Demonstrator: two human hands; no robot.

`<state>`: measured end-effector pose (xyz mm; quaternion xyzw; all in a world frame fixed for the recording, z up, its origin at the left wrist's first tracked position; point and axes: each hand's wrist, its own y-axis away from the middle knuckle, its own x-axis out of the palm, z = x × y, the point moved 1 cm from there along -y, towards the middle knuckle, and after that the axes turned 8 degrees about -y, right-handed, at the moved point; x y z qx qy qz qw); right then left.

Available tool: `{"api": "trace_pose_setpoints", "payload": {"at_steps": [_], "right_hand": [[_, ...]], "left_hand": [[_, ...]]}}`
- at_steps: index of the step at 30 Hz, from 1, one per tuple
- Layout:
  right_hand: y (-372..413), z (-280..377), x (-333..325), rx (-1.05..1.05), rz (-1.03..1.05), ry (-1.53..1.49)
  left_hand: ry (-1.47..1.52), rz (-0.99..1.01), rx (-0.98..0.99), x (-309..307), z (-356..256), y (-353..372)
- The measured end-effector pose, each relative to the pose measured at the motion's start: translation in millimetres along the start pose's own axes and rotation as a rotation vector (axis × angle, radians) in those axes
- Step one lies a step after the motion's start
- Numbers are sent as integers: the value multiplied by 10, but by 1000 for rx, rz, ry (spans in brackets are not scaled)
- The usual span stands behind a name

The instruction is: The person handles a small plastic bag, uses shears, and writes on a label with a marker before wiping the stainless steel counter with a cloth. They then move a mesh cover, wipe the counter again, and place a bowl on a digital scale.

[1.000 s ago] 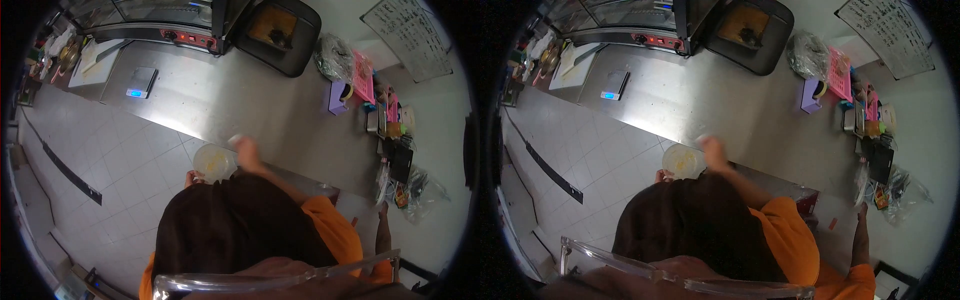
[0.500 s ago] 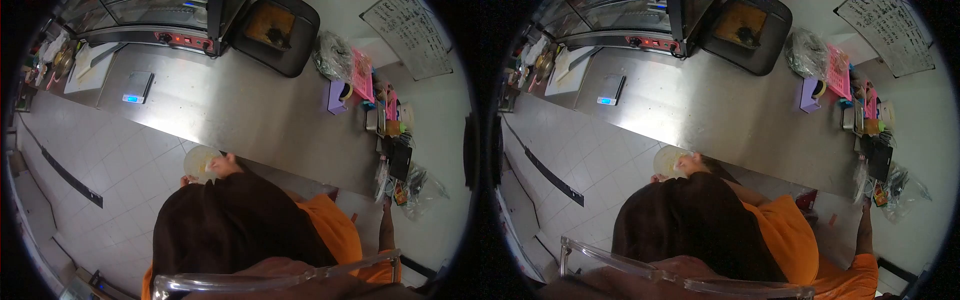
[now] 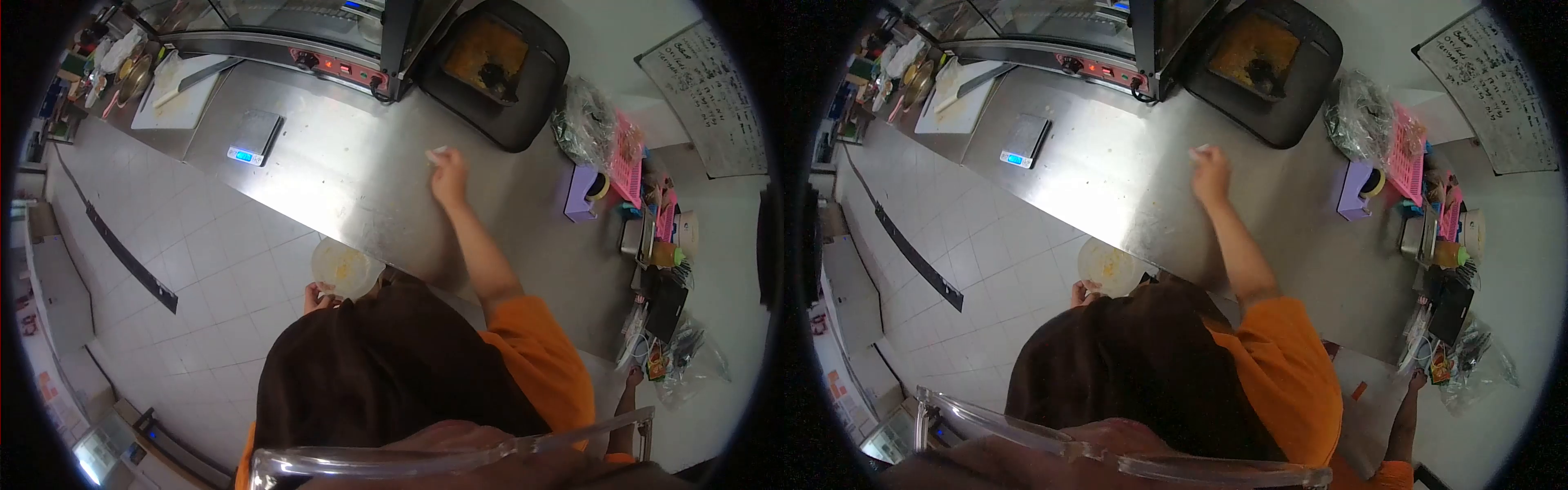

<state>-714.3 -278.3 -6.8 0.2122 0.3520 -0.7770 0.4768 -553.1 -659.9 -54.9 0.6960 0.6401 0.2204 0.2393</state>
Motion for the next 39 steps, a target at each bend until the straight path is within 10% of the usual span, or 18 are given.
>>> {"api": "trace_pose_setpoints", "payload": {"at_steps": [5, 7, 10, 15, 17, 20, 23, 28, 30, 32, 33, 39], "right_hand": [[999, 1061, 415, -53, 397, -197], [1324, 1416, 448, 264, 684, -410], [1558, 1414, 345, -534, 624, -431], [528, 213, -414, 279, -242, -188], [249, -392, -780, 176, -279, 170], [170, -154, -524, 622, -219, -336], [947, 601, 310, 232, 209, -109], [1041, 1399, 70, 122, 835, -623], [621, 694, 64, -198, 114, -355], [-17, 305, -403, 413, -154, -329], [-157, -220, -430, 39, -227, 11], [-555, -664, -337, -5, -170, 225]], "left_hand": [[70, 37, 45, -71, 38, -128], [101, 19, 22, -90, -40, -113], [113, -4, 15, -121, -74, -92], [82, -39, 22, -155, -58, -49], [16, -70, 47, -131, -50, -22], [-25, -28, 35, -136, -26, 6], [-20, -47, 65, -89, 35, 22], [-48, -52, 112, -120, 34, -43], [-50, -59, 86, -153, 62, -22], [-19, -69, 34, -127, -61, 36], [-42, -76, 52, -147, -17, 10], [-63, -142, 82, -203, 89, 36]]}}
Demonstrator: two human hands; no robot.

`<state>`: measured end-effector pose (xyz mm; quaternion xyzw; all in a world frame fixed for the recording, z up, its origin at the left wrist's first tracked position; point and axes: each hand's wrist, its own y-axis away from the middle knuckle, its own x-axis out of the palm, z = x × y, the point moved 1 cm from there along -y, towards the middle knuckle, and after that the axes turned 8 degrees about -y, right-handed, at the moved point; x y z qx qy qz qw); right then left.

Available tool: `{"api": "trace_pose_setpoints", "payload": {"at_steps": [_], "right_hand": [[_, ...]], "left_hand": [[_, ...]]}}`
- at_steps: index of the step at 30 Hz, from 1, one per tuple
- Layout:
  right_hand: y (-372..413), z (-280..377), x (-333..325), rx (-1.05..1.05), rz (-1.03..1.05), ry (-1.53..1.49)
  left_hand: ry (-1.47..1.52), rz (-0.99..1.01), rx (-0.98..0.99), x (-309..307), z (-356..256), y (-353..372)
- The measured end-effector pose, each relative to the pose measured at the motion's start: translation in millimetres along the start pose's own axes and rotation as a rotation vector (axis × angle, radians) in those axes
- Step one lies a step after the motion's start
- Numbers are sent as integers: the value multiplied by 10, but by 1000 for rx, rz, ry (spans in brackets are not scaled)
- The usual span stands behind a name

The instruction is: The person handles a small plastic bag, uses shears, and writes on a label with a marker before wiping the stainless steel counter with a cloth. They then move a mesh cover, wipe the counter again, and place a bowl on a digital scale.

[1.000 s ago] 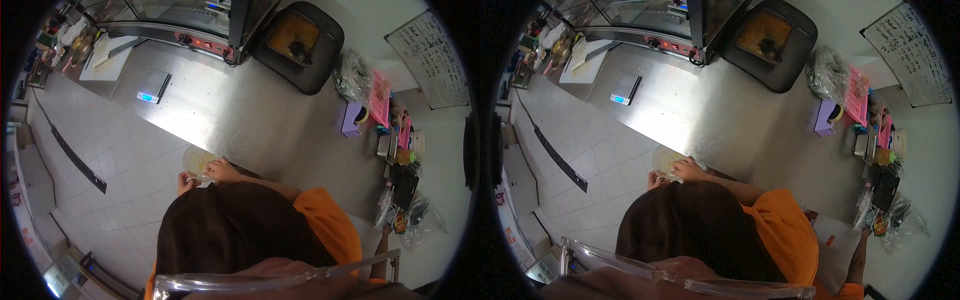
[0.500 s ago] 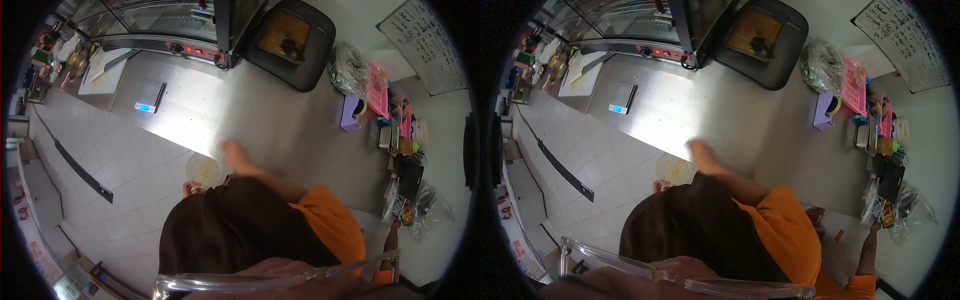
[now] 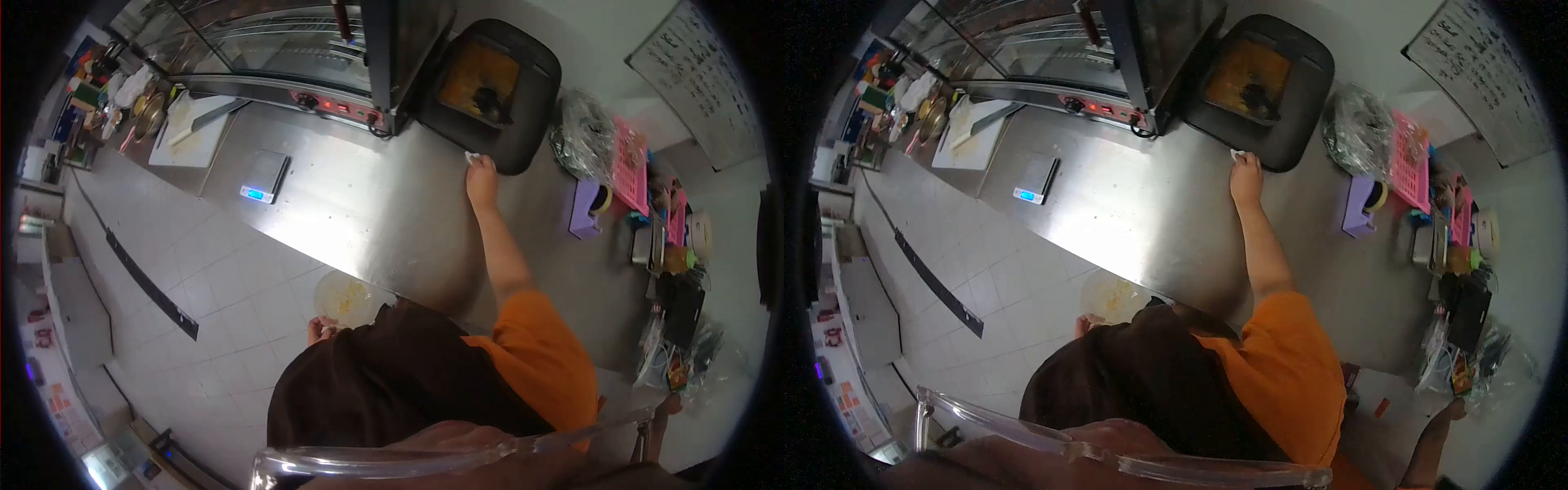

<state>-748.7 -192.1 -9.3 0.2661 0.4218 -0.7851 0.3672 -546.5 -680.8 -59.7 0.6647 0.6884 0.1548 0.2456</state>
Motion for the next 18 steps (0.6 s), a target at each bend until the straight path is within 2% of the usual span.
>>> {"api": "trace_pose_setpoints", "payload": {"at_steps": [3, 6, 8, 9, 11, 12, 13, 14, 17, 18], "right_hand": [[-122, 255, 282, -57, 39, -158], [24, 752, 603, -101, 139, -291], [413, 1162, 724, -90, 344, -470], [673, 1382, 754, -148, 416, -548], [1300, 1812, 781, -221, 608, -707], [1486, 2085, 563, -158, 776, -795], [1521, 2376, 269, 50, 1028, -816], [1564, 2563, 41, -76, 1164, -761], [1598, 2336, 321, -343, 865, -845], [1377, 2081, 546, -420, 525, -816]], "left_hand": [[-61, -22, 36, 2, -67, 43], [23, -51, -111, 77, -374, 101], [153, -34, -89, 36, -257, 6], [218, -26, -74, 6, -225, -37], [201, -46, -73, 9, -277, -63], [194, -56, -75, 12, -288, -74], [193, -53, -73, 11, -283, -93], [193, -51, -70, 0, -263, -125], [197, -61, -85, -64, -284, -142], [204, -71, -95, -83, -286, -123]]}}
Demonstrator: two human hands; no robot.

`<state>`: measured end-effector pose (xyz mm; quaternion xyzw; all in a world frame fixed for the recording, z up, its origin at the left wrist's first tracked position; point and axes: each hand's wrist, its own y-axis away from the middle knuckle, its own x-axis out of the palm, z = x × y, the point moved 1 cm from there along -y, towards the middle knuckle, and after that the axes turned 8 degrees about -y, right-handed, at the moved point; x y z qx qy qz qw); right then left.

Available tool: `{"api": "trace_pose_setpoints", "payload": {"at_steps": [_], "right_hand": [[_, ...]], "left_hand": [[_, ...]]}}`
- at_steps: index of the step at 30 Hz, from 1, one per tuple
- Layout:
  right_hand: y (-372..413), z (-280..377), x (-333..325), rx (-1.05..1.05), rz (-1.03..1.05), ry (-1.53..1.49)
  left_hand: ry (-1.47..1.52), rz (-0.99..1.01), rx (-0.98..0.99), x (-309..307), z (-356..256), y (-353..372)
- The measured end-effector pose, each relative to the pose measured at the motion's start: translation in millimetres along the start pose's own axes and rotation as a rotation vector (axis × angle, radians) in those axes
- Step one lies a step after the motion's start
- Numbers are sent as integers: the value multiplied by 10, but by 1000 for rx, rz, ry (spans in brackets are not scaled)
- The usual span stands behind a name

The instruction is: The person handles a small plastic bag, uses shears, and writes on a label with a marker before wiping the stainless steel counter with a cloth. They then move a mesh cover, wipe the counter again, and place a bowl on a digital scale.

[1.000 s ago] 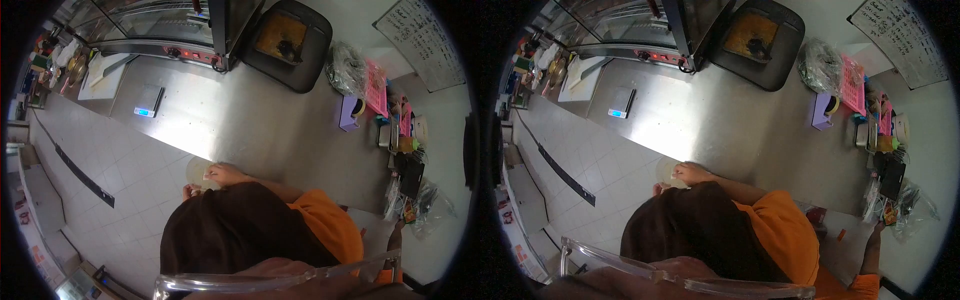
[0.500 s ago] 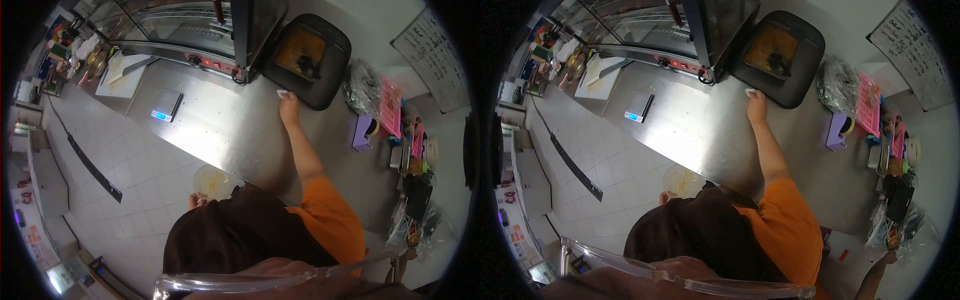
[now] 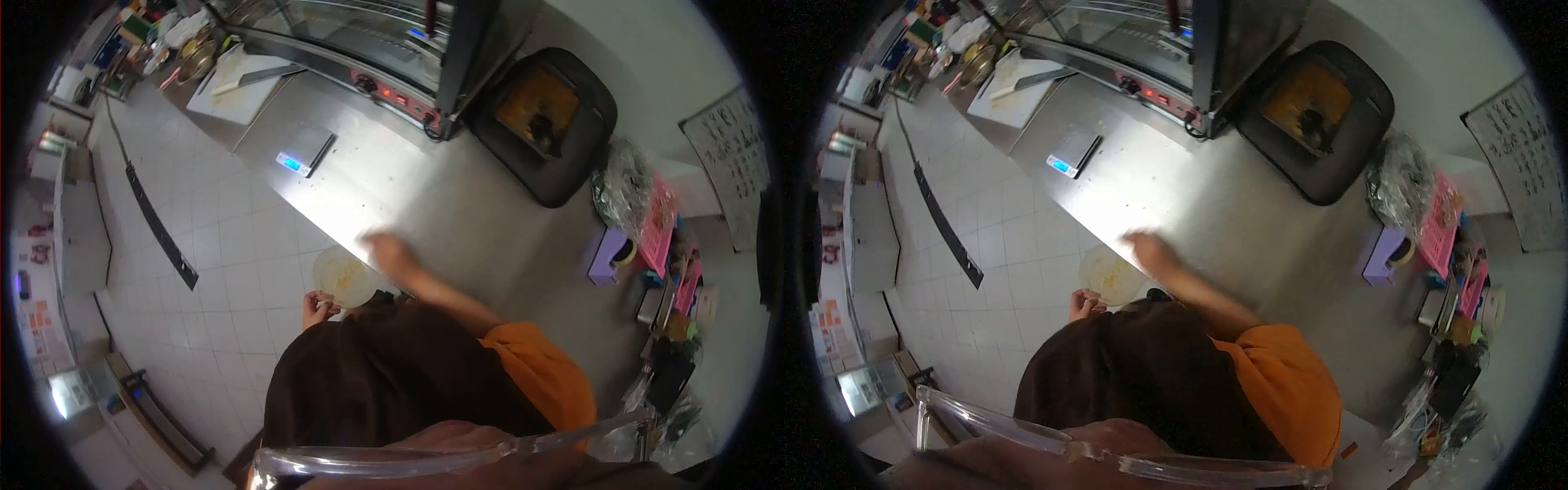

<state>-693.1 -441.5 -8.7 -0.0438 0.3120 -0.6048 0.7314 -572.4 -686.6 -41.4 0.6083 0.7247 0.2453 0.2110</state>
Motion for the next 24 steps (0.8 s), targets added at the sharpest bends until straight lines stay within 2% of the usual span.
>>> {"api": "trace_pose_setpoints", "payload": {"at_steps": [1, 2, 3, 4, 7, 8, 9, 10, 11, 12, 13, 15, 16, 17, 18, 19, 20, 21, 24], "right_hand": [[-260, -126, -373, 177, -212, 31], [-445, -488, -641, 408, -337, 84], [-605, -845, -929, 404, -524, 168], [-809, -867, -1219, 198, -499, 485], [-987, -1025, -1031, 374, -317, 486], [-938, -997, -806, 431, -297, 326], [-882, -706, -455, 488, -275, 168], [-737, -480, -72, 390, -196, 147], [-649, -142, 248, 412, -28, 133], [-512, 172, 563, 239, -10, 40], [-462, 350, 889, 796, 251, -63], [-442, 508, 923, 587, 235, -207], [-455, 522, 895, 475, 227, -276], [-375, -62, 884, -87, 61, 225], [-658, -54, 461, 73, -201, 250], [-871, -180, 114, 269, -484, 288], [-1084, -134, -265, 421, -661, 407], [-1103, -291, -566, 332, -735, 667], [-773, -571, -485, 580, -770, 735]], "left_hand": [[2, -21, 20, -33, 19, 29], [2, -38, 42, -76, 44, 35], [0, -50, 70, -108, 21, 8], [7, -59, 68, -141, -1, -15], [1, -54, 44, -254, -59, -49], [-16, -35, 35, -290, -124, -88], [-32, -13, 24, -326, -161, -133], [-27, -18, 45, -377, -130, -207], [-20, -19, 68, -426, -62, -329], [-10, -18, 88, -465, 4, -438], [-29, -7, 118, -507, 61, -551], [-69, 17, 177, -608, 66, -706], [-94, 90, 233, -700, 28, -770], [-116, 160, 291, -769, -112, -788], [-137, 229, 347, -827, -187, -821], [-101, 237, 290, -899, -176, -872], [-68, 247, 234, -988, -134, -944], [-38, 258, 181, -1049, -147, -1008], [-118, 379, 232, -1289, -100, -1272]]}}
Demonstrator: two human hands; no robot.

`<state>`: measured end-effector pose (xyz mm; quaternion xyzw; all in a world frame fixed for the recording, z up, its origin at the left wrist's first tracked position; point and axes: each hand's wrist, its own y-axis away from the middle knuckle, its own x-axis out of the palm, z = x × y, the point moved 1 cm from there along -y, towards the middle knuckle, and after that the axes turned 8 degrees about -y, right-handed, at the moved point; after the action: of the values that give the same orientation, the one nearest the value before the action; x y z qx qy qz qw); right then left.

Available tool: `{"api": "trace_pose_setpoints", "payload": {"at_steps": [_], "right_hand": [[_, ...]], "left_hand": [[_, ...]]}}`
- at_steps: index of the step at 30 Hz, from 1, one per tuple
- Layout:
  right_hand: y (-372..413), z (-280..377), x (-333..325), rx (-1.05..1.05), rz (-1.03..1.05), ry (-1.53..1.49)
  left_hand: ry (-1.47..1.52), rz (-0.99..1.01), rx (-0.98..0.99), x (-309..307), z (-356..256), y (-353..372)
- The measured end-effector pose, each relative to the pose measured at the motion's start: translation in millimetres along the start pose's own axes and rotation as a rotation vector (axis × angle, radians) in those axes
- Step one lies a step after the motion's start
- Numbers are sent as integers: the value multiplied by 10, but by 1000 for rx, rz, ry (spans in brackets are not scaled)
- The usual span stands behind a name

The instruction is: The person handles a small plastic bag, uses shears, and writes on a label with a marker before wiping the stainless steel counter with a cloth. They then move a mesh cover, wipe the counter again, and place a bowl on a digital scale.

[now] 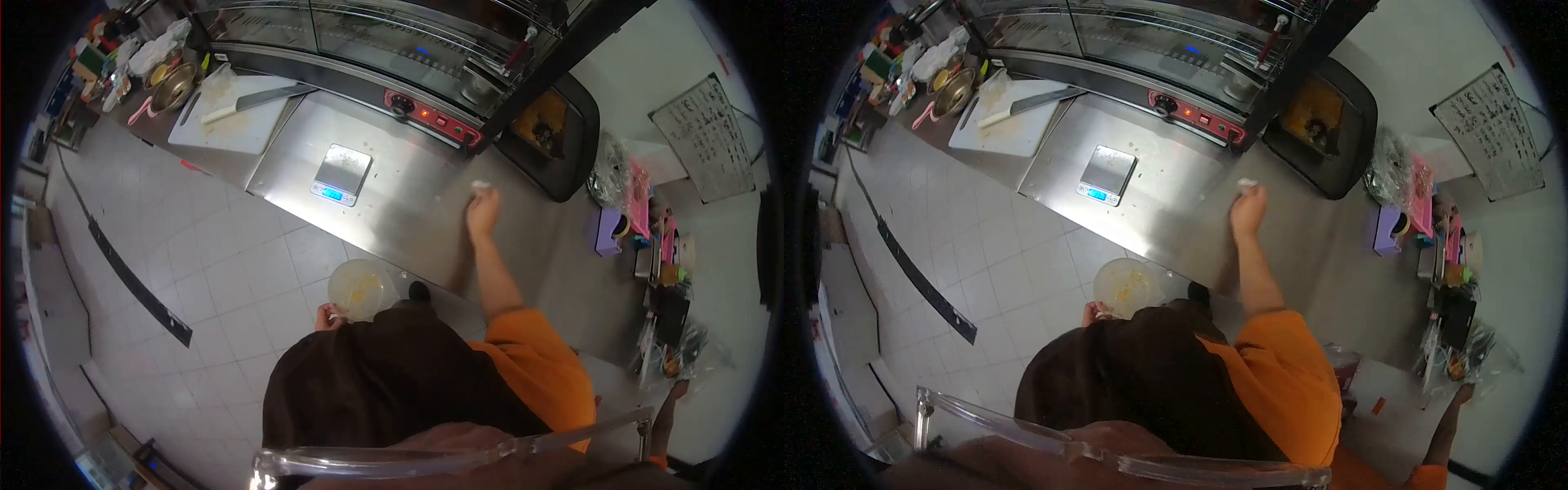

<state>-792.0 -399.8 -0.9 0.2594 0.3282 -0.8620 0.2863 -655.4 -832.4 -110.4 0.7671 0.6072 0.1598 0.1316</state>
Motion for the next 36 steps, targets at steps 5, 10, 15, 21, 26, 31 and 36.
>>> {"api": "trace_pose_setpoints", "payload": {"at_steps": [5, 10, 15, 21, 26, 31, 36], "right_hand": [[1923, 1100, 236, 36, 1027, -259], [1123, 1683, 477, -195, 711, -476], [119, 2154, 1241, -423, 480, -226], [209, 2496, 1382, -548, 701, -155], [544, 2375, 1408, -621, 781, -90], [593, 2412, 1414, -514, 766, -88], [372, 2296, 1557, -469, 742, -208]], "left_hand": [[11, 29, -134, -5, -332, -109], [47, 45, -164, -216, -353, -238], [-5, -152, -115, -443, -409, -81], [-64, -317, -147, -610, -252, -45], [78, -289, -99, -506, -528, -16], [142, -277, -103, -486, -624, -59], [-5, -414, -94, -691, -12, -190]]}}
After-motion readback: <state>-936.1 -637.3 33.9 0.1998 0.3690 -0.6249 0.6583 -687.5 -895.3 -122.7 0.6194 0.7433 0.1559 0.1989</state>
